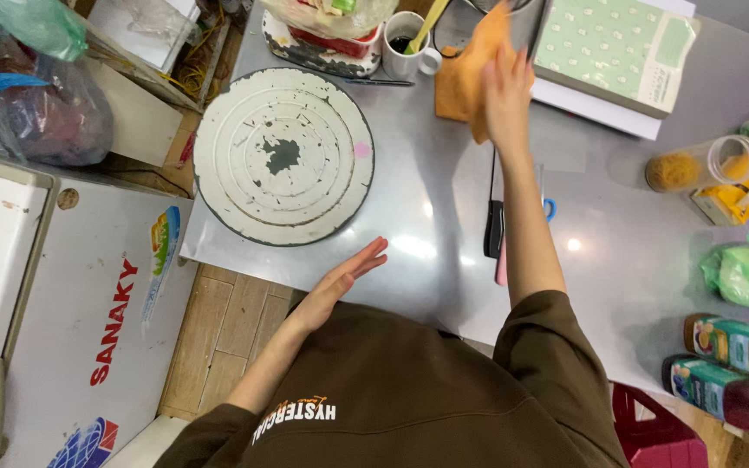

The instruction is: The person wipes a series of knives, a pair of scissors, and a turntable with a cloth, and also handles a small piece of dough.

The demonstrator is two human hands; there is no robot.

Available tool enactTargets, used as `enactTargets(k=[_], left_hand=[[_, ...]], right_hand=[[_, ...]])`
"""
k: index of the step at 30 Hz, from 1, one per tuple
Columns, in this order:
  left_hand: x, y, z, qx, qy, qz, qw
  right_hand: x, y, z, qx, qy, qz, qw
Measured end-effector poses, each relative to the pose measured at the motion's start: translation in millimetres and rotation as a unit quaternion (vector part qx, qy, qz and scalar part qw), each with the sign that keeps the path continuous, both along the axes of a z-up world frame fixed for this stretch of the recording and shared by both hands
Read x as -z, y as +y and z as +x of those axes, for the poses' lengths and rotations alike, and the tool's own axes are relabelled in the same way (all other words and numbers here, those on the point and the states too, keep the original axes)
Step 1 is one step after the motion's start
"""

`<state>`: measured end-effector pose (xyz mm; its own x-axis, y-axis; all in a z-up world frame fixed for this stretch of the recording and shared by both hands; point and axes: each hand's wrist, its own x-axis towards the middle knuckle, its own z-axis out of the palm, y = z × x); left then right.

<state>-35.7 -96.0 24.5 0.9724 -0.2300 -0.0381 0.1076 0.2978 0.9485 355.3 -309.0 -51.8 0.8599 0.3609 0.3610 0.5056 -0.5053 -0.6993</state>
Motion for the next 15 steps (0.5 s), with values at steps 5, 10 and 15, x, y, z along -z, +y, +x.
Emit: enactTargets(k=[5, 10, 15], left_hand=[[4.2, 15.2, -2.7, -0.059, 0.023, 0.005, 0.998], [9.0, 18.7, -6.4, -0.074, 0.047, 0.022, 0.996], [15.7, 17.8, -18.9, -0.102, 0.066, 0.009, 0.993]], right_hand=[[74.6, 36.7, -21.3, -0.061, 0.057, -0.171, 0.982], [111.4, 99.0, -43.7, -0.151, 0.049, -0.202, 0.967], [128.9, 160.5, -3.0, -0.117, -0.030, -0.284, 0.951]])
